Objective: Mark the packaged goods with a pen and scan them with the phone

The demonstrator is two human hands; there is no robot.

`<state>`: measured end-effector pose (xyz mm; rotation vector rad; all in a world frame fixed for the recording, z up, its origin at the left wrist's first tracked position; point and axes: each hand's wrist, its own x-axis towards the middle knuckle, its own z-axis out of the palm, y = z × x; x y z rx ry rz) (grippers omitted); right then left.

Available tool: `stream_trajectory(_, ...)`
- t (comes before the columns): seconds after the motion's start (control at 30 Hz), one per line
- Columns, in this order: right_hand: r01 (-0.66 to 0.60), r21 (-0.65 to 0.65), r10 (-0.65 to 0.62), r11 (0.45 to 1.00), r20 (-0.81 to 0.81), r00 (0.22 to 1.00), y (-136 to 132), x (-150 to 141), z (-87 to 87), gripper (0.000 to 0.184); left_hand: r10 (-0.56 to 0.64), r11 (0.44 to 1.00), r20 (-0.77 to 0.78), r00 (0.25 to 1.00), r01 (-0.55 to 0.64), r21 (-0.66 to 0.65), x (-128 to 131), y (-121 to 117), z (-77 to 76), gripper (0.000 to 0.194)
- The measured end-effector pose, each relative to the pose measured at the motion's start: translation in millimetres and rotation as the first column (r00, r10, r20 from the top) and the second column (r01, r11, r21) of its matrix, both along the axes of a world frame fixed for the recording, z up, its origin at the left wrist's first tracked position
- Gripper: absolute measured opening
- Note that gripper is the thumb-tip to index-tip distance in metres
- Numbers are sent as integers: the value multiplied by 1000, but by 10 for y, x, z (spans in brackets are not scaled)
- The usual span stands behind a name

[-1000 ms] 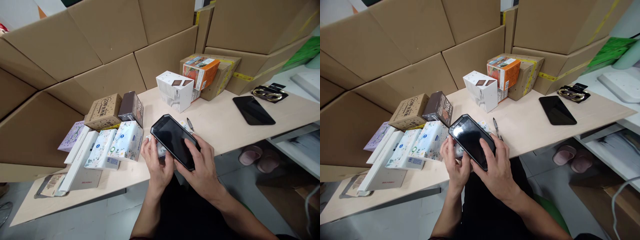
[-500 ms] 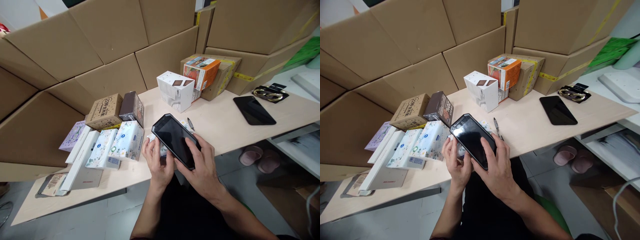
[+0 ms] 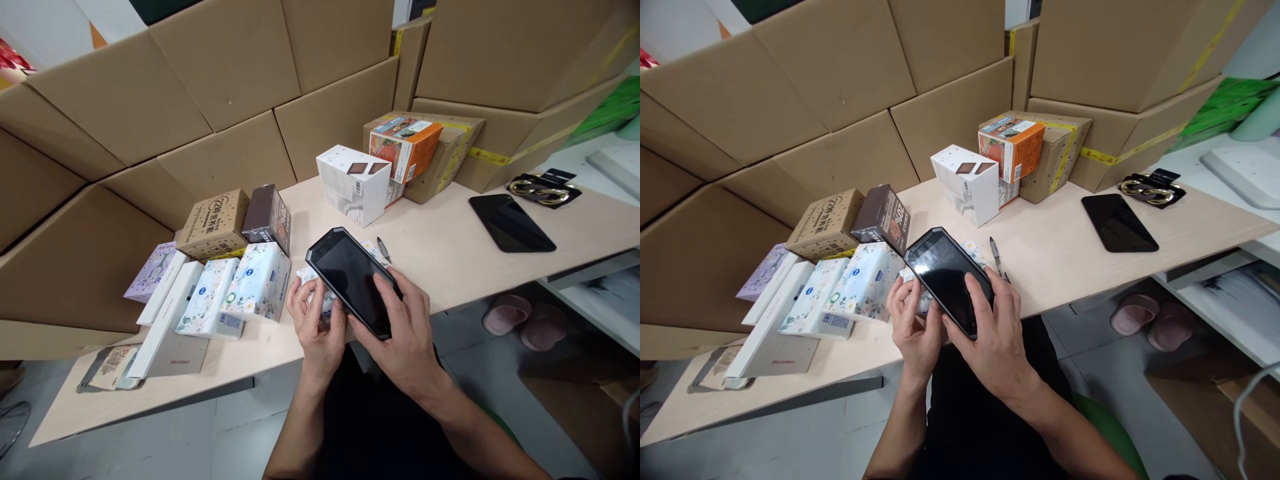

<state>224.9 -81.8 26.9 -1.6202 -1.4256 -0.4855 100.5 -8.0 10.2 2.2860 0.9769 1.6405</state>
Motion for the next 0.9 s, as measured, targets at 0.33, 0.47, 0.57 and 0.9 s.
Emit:
stream_trajectory(0.33,1,7,-1,1000,3,1000,1,-5,11,67,0,1000,18,1000,0,-25,2,13,-24,54)
stream_trajectory(0.47,9,7,-9,1000,-5,1000,-10,-15,4,69,14,999,26,1000,-13,-41,5,-3,-44,53)
stream_trajectory(0.57,9,2,-9,1000,-10,1000,-17,-17,4,69,30,997,48,998,-27,-73,16,-17,-54,58)
stream_trajectory(0.9,-7,20,7,1000,-25,1000,10,-4,24,69,42,990,129,991,-24,-137,21,-37,-71,61)
